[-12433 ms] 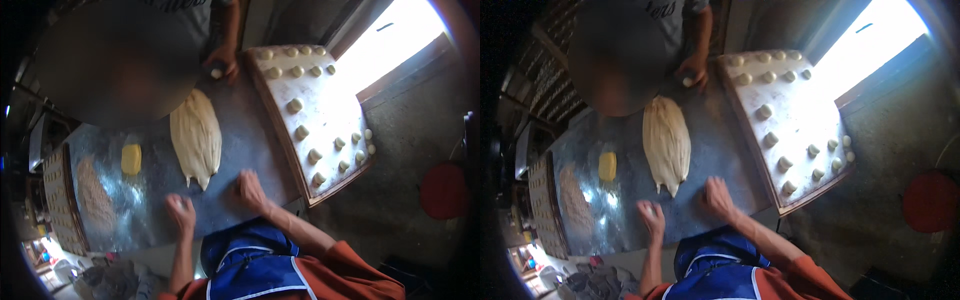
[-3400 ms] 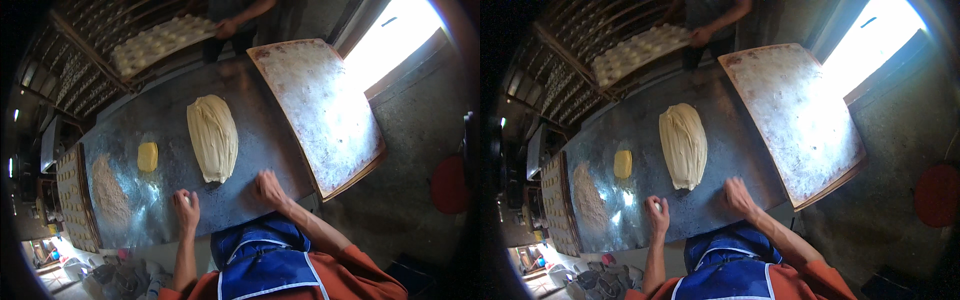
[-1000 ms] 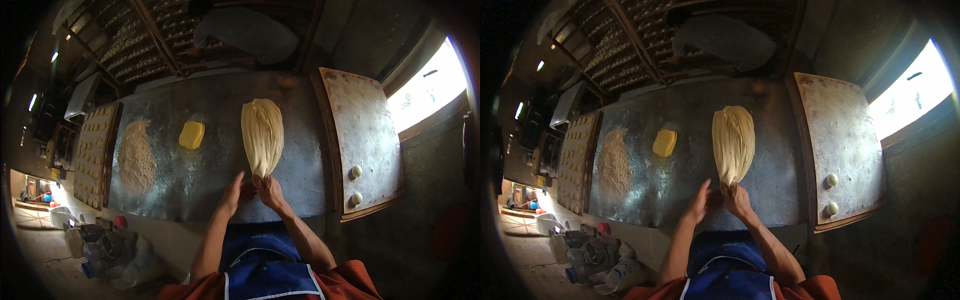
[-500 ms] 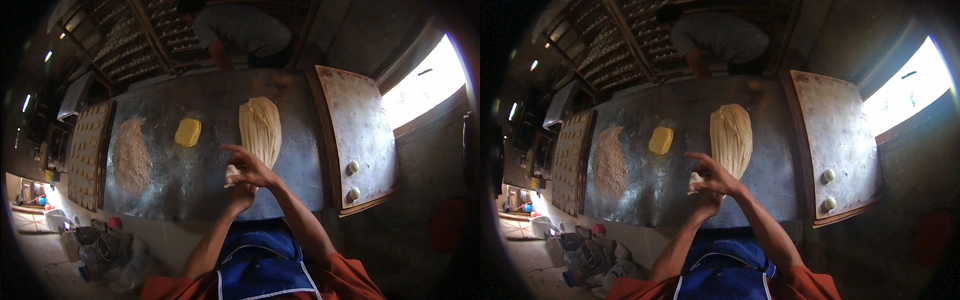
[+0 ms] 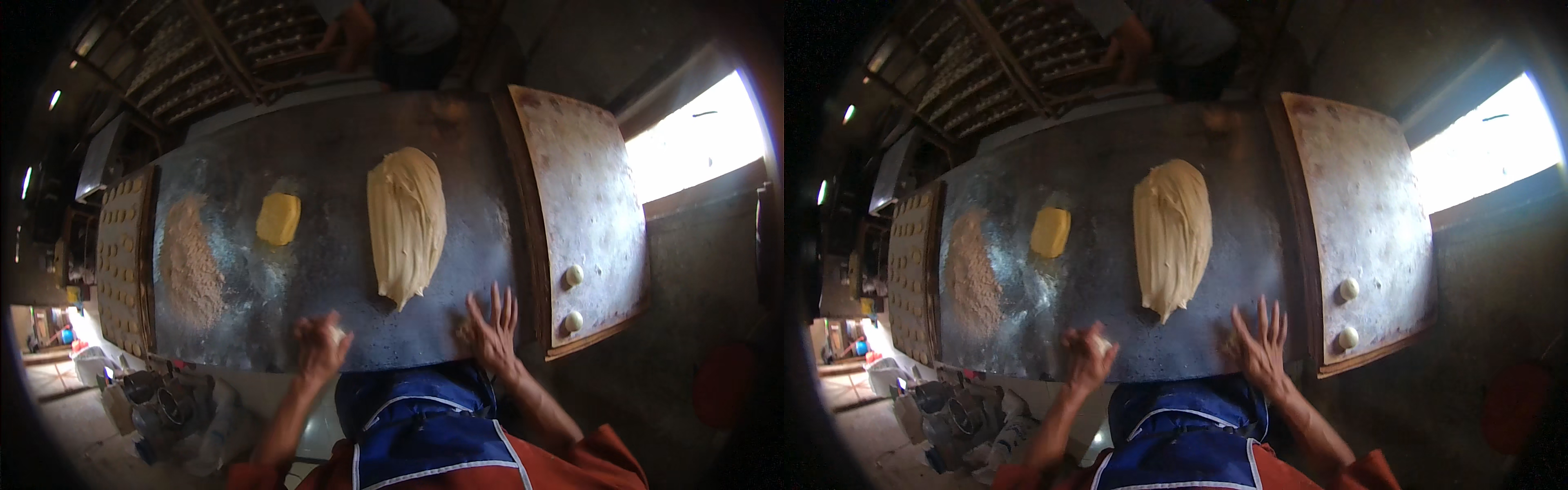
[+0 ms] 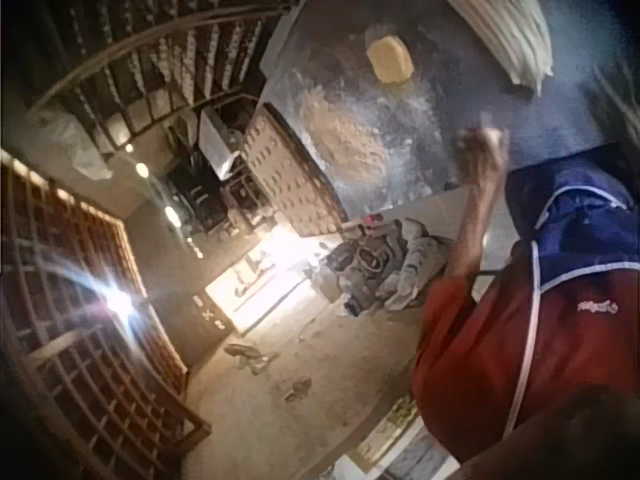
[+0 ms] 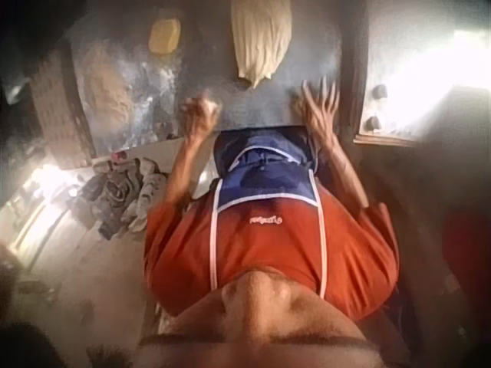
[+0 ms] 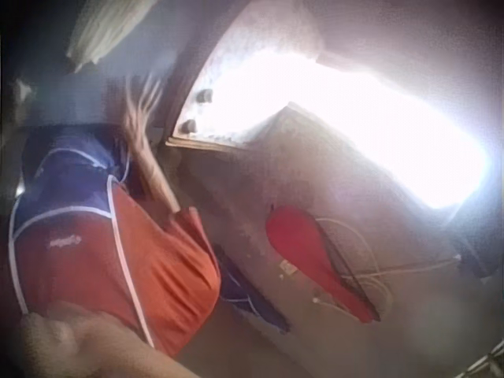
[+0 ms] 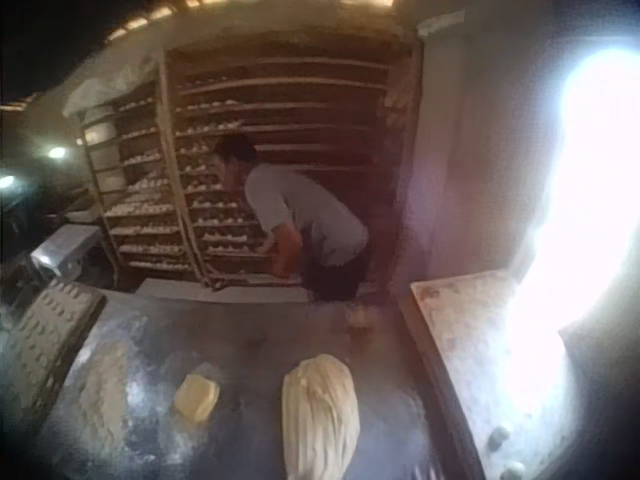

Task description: The person rolls small dough balls into rings and places them on a tray. They work alongside another person at a metal table in a bakery, handling dough and arranging shaped pieces.

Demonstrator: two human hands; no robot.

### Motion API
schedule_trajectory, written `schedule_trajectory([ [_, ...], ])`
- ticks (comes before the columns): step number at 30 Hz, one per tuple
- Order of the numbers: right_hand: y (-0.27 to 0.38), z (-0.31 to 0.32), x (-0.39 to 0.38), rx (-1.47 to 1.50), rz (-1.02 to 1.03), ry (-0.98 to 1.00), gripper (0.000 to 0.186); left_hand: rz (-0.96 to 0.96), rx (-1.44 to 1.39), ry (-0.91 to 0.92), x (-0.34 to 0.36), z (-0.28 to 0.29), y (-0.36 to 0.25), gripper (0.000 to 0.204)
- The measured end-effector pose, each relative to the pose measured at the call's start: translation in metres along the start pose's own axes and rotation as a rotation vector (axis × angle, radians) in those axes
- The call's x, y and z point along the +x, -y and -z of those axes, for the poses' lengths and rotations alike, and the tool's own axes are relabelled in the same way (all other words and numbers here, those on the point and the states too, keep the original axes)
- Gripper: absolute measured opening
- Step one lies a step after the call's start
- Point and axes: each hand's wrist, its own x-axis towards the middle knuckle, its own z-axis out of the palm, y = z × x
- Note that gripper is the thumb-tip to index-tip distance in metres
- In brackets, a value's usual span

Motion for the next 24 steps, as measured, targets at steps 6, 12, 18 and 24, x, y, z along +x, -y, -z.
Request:
schedule_trajectory([
  [6,0.036,-0.088,0.060,0.316,-0.025,-0.170,0.042,0.250,-0.398,-0.330,0.086,-0.072,-0.071,0.033],
  [12,-0.052,-0.060,0.040,0.116,0.029,-0.045,0.028,0.221,-0.380,-0.204,0.066,-0.037,0.007,0.025],
  [18,-0.010,-0.089,-0.001,0.547,0.053,-0.103,0.042,0.054,-0.462,-0.224,0.050,-0.067,-0.063,0.026],
  [24,-0.025,-0.057,0.084,0.188,0.016,-0.168,0.046,0.230,-0.346,-0.267,0.090,-0.055,-0.044,0.028],
])
